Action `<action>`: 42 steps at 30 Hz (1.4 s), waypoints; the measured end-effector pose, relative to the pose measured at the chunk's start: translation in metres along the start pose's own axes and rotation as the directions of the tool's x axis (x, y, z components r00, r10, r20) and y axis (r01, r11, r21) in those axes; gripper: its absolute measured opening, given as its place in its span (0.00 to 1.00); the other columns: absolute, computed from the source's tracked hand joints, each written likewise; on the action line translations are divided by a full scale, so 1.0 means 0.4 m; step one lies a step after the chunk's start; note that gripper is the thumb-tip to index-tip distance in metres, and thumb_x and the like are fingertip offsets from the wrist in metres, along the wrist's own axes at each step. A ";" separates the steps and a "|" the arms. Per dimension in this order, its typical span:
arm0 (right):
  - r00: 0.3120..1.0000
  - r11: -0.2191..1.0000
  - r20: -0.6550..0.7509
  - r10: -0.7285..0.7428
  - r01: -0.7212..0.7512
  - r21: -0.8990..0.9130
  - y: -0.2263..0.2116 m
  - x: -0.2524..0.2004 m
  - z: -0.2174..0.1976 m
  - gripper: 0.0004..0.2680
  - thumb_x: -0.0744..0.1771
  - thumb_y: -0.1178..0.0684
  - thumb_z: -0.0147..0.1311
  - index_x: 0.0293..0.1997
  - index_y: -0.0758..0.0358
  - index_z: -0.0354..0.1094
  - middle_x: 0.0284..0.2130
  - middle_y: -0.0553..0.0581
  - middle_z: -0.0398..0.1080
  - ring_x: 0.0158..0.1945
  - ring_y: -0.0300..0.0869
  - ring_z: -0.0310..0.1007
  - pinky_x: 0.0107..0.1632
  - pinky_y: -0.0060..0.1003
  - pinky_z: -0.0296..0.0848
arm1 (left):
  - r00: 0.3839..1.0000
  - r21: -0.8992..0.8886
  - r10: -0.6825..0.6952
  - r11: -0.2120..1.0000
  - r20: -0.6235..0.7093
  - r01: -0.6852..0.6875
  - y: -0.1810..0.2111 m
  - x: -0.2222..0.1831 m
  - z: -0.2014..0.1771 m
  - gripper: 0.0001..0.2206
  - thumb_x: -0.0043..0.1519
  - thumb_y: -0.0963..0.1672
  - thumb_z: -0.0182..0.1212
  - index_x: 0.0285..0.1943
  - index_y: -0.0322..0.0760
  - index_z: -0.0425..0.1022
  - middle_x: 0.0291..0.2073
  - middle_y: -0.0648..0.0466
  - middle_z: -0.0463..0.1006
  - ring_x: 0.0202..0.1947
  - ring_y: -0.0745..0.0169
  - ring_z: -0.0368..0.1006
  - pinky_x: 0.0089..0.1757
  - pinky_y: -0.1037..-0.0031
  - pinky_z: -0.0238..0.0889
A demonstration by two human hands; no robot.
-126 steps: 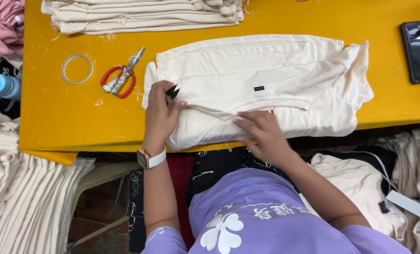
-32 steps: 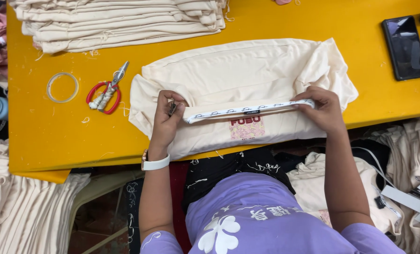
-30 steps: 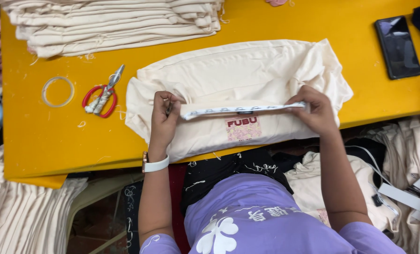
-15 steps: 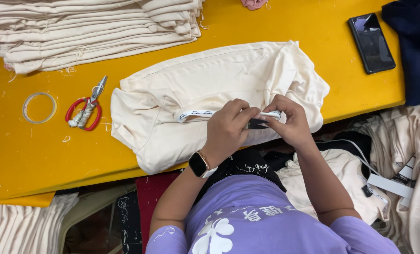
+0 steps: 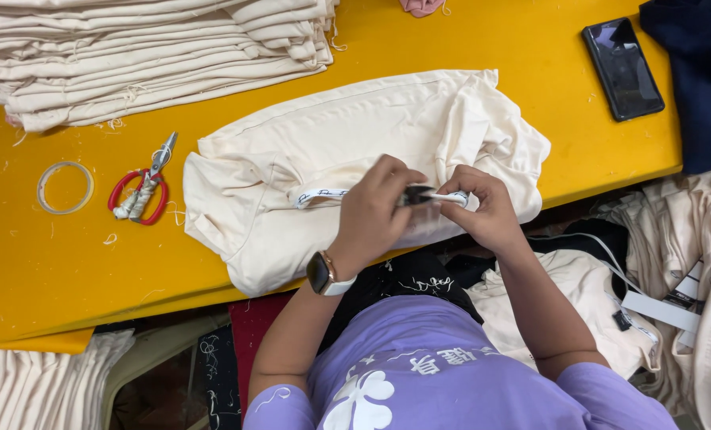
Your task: Trim loose threads from t-shirts using thread snips and inspect them for quality.
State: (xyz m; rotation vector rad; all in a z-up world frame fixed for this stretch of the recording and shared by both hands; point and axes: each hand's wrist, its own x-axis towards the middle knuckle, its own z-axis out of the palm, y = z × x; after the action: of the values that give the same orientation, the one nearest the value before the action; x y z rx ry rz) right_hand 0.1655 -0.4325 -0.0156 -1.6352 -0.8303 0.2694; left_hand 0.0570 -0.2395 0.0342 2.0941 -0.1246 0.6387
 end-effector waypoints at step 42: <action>0.998 1.000 0.059 -0.001 0.000 0.009 -0.032 0.005 0.003 0.03 0.61 0.61 0.66 0.32 0.66 0.78 0.24 0.54 0.64 0.31 0.37 0.64 0.40 0.34 0.63 | 0.949 0.442 0.153 0.856 0.276 -0.267 -0.056 -0.006 -0.013 0.14 0.69 0.52 0.47 0.47 0.45 0.75 0.36 0.60 0.66 0.34 0.61 0.69 0.29 0.71 0.67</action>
State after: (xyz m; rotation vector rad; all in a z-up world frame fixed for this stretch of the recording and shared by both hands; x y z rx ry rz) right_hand 0.1616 -0.4299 -0.0033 -1.6252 -0.8733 0.3222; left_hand 0.0602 -0.2228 0.0187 2.6592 -0.3679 0.5929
